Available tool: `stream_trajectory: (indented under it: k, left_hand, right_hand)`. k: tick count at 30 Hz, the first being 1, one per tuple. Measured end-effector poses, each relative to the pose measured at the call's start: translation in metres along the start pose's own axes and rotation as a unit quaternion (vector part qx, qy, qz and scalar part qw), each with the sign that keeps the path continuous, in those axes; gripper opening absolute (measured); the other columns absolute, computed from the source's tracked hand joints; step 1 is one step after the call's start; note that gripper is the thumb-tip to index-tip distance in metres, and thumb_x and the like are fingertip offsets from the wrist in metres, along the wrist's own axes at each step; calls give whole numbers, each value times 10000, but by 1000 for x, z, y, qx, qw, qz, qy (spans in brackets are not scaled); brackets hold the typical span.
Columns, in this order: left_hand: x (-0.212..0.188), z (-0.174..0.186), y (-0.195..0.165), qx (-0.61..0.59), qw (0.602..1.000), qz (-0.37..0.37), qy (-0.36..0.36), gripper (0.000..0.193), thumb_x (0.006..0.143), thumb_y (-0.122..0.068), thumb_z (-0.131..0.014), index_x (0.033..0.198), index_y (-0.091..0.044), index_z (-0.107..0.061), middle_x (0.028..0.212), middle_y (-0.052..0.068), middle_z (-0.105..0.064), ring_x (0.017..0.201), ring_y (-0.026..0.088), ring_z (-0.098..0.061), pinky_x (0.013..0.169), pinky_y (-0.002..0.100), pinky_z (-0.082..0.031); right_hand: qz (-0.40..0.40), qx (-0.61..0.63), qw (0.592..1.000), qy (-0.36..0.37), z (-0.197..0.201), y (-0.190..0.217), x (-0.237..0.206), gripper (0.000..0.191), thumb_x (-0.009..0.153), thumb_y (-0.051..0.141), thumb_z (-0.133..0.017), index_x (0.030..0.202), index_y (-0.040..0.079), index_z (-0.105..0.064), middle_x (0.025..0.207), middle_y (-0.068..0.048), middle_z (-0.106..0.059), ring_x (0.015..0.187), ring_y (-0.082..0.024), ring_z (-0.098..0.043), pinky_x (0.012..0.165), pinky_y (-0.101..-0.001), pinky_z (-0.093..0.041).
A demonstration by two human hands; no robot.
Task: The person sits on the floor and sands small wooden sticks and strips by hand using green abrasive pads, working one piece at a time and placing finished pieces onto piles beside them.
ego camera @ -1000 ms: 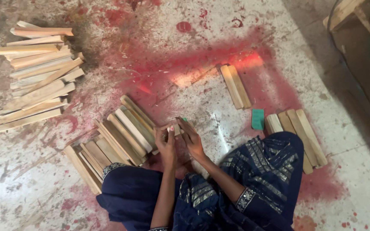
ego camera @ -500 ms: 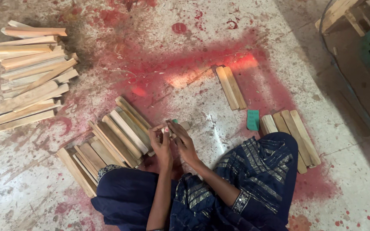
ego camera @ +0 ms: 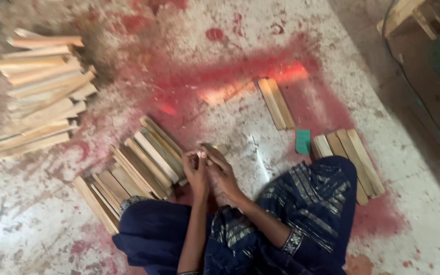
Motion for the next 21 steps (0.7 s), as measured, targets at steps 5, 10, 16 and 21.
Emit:
stream_trajectory:
  k: [5, 10, 16, 21]
  left_hand:
    - [2, 0, -3, -38, 999, 30, 3, 217, 972, -80, -686, 1126, -54, -535, 954, 10, -493, 781, 100, -479, 681, 260, -444]
    - [4, -13, -17, 26, 999, 7, 34, 214, 969, -56, -697, 1094, -49, -523, 959, 11, -502, 834, 97, -502, 713, 265, -465]
    - [-2, -16, -25, -16, 997, -27, 68, 179, 980, -49, -657, 1089, -42, -515, 1089, 29, -483, 956, 103, -535, 778, 270, -509]
    - [-1, -19, -23, -30, 998, 2, 61, 164, 974, -34, -655, 1058, -46, -514, 1091, 32, -471, 934, 109, -534, 747, 274, -517]
  right_hand:
    - [-66, 54, 996, -21, -4, 8, 19, 456, 1048, 144, -506, 1492, 50, -549, 1631, -88, -445, 1528, -239, -378, 1189, -358, -372]
    - [-160, 142, 976, -36, 0, 5, 22, 454, 1039, 121, -501, 1486, 43, -523, 1643, -70, -403, 1512, -229, -379, 1194, -348, -343]
    - [-143, 120, 981, -44, 4, 7, 17, 534, 974, 100, -477, 1503, 45, -534, 1638, -77, -437, 1529, -224, -361, 1219, -353, -290]
    - [-208, 139, 966, -60, 7, 2, 25, 543, 975, 110, -464, 1516, 90, -501, 1650, -28, -399, 1537, -194, -334, 1243, -349, -263]
Point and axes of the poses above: each hand's wrist, its own x-axis towards the middle knuckle, its own z-axis out of the back of the hand, y = z × x, the point moved 8 cm from there along x, towards the middle knuckle
